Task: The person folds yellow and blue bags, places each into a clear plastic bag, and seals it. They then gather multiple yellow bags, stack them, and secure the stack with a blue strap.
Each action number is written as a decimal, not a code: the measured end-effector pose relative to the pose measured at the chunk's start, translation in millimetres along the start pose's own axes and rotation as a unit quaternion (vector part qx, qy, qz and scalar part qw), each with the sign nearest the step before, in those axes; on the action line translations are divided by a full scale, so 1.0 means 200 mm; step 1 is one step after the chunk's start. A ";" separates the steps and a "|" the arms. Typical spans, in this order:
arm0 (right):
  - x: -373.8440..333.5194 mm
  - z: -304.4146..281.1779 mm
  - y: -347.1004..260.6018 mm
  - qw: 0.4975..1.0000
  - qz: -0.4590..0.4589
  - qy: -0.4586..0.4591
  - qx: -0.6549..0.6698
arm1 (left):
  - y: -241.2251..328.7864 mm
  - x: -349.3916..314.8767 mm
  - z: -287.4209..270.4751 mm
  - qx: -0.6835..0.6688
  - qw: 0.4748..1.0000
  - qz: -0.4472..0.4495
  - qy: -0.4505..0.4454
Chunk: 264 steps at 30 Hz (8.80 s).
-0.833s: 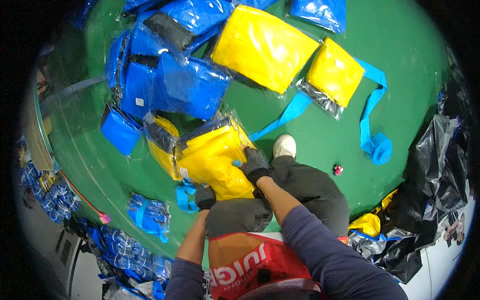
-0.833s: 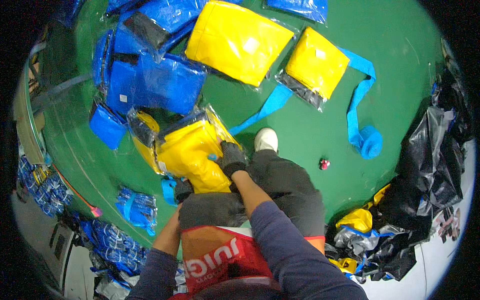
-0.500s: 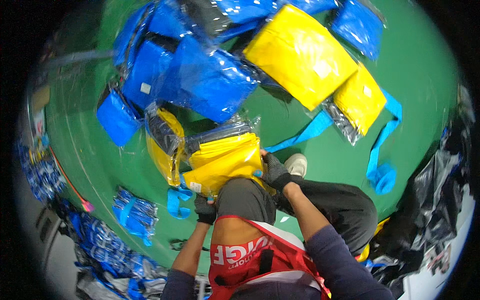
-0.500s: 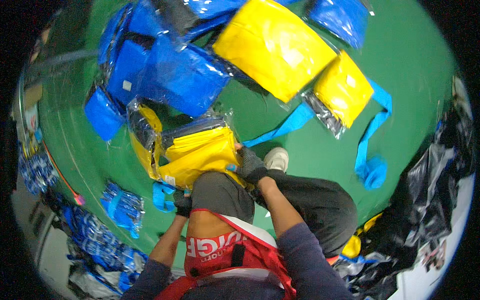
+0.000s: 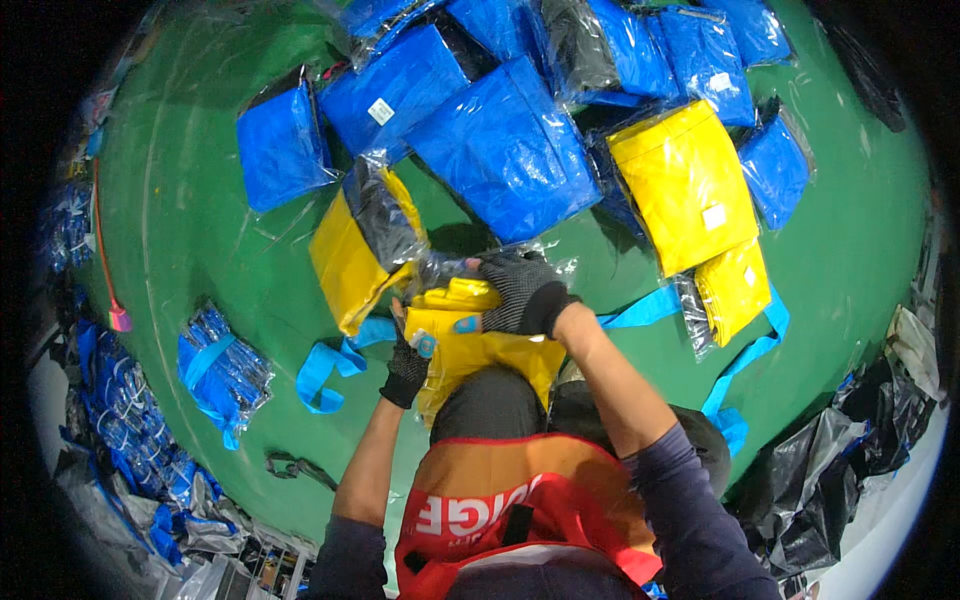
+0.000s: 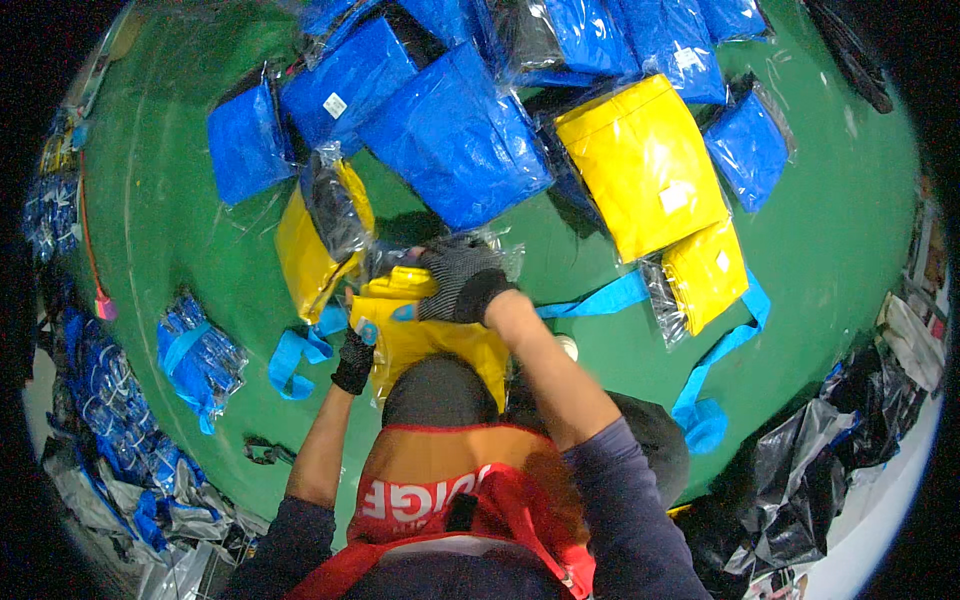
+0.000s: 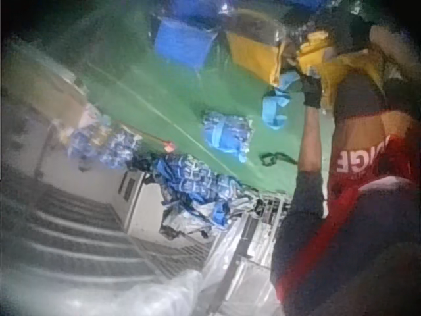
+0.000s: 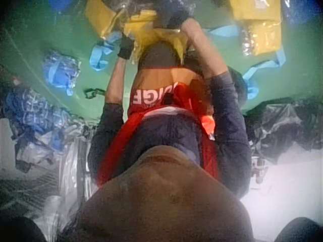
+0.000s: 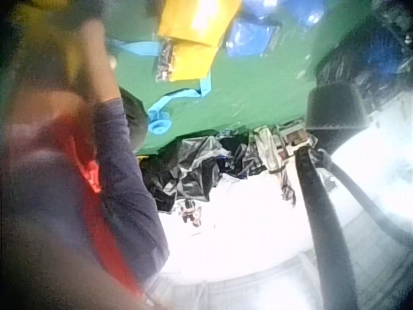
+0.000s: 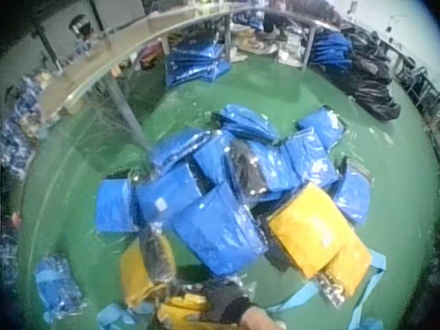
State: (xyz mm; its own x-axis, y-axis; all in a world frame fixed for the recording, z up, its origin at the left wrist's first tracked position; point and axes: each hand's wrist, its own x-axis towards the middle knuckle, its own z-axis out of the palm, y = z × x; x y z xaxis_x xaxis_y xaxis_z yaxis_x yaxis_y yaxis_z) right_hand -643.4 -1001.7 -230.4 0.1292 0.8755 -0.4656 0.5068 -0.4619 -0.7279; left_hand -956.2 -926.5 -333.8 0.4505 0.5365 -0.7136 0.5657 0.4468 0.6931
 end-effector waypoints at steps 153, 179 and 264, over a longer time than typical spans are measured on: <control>-0.51 0.48 -0.03 0.820 0.062 0.175 0.541 | -0.20 -0.09 -0.35 -0.287 0.929 -0.175 -0.155; -0.48 1.01 0.31 0.845 0.213 0.399 0.286 | -0.20 -0.20 -0.12 -0.095 0.959 -0.257 0.078; -0.50 1.72 -0.01 -0.056 0.206 0.501 0.839 | 0.83 0.54 0.67 0.667 0.690 0.018 -0.280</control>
State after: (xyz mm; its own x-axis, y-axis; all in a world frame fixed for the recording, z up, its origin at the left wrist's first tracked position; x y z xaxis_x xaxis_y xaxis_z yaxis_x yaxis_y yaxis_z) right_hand -950.4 -1137.3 -354.8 0.1264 -0.0735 -0.9893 -0.2336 0.9670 -0.1017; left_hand -721.9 -889.7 -310.4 0.4655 0.0015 -0.8851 0.5107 -0.8172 0.2672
